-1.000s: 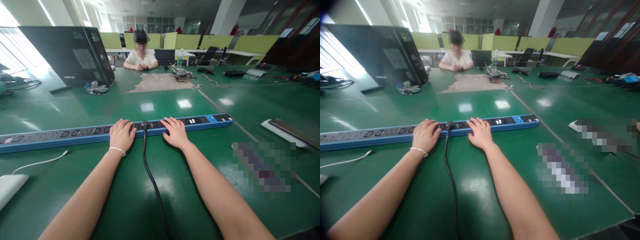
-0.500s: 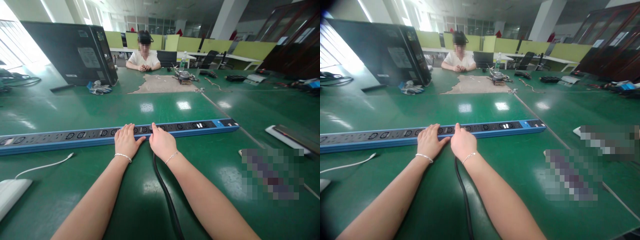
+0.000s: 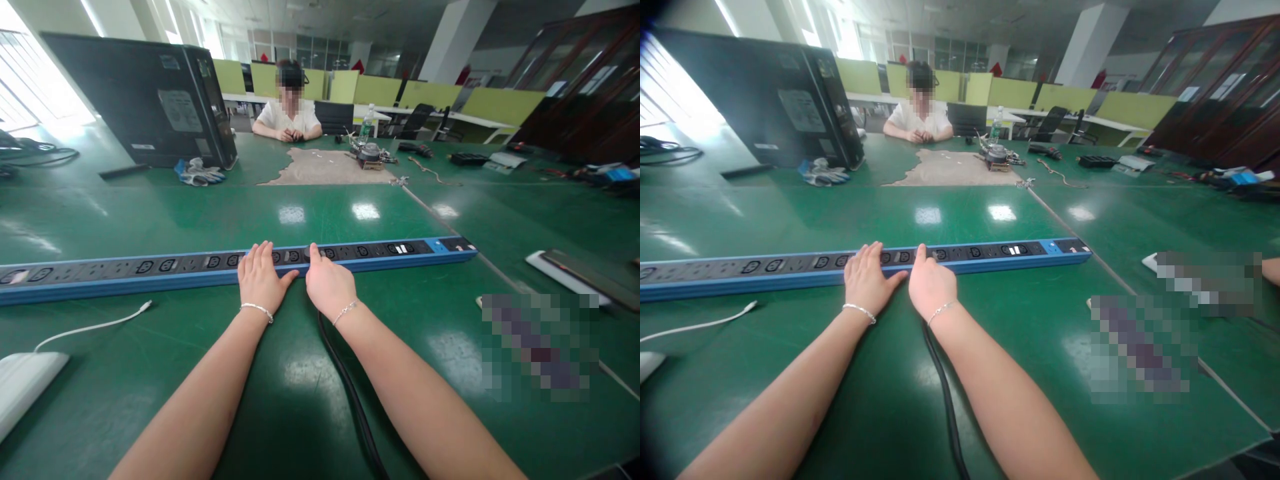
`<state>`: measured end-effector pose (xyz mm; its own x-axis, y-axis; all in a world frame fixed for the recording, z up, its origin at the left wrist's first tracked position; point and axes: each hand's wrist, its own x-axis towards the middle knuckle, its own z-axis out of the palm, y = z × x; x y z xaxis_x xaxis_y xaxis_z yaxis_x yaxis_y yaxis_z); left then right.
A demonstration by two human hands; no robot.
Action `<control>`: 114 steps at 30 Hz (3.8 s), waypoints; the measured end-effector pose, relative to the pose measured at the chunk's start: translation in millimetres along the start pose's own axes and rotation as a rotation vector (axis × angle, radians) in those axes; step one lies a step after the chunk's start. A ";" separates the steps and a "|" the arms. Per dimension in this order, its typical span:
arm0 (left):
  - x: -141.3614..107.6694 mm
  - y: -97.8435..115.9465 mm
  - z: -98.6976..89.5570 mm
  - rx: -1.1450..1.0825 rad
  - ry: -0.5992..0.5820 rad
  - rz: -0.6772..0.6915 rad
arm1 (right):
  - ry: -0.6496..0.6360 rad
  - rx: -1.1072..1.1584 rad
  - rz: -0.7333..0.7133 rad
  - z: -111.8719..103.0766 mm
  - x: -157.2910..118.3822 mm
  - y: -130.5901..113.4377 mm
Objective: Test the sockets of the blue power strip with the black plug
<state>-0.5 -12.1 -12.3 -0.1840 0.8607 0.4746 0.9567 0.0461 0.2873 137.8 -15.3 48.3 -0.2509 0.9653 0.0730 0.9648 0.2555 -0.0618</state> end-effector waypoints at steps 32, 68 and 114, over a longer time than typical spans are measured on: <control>-2.8 14.7 -5.2 -0.024 -0.110 0.132 | -0.008 0.090 0.084 -7.4 3.0 -11.0; -1.2 16.0 -4.2 -0.009 -0.100 0.104 | 0.372 0.568 0.349 -18.8 10.2 88.7; -1.0 15.9 -4.1 0.008 -0.104 0.102 | -0.089 -0.095 0.321 -19.8 14.6 132.9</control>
<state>14.0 -14.3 -4.8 -0.0617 0.9090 0.4123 0.9712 -0.0406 0.2350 263.9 31.7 60.8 0.0652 0.9976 -0.0223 0.9976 -0.0646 0.0254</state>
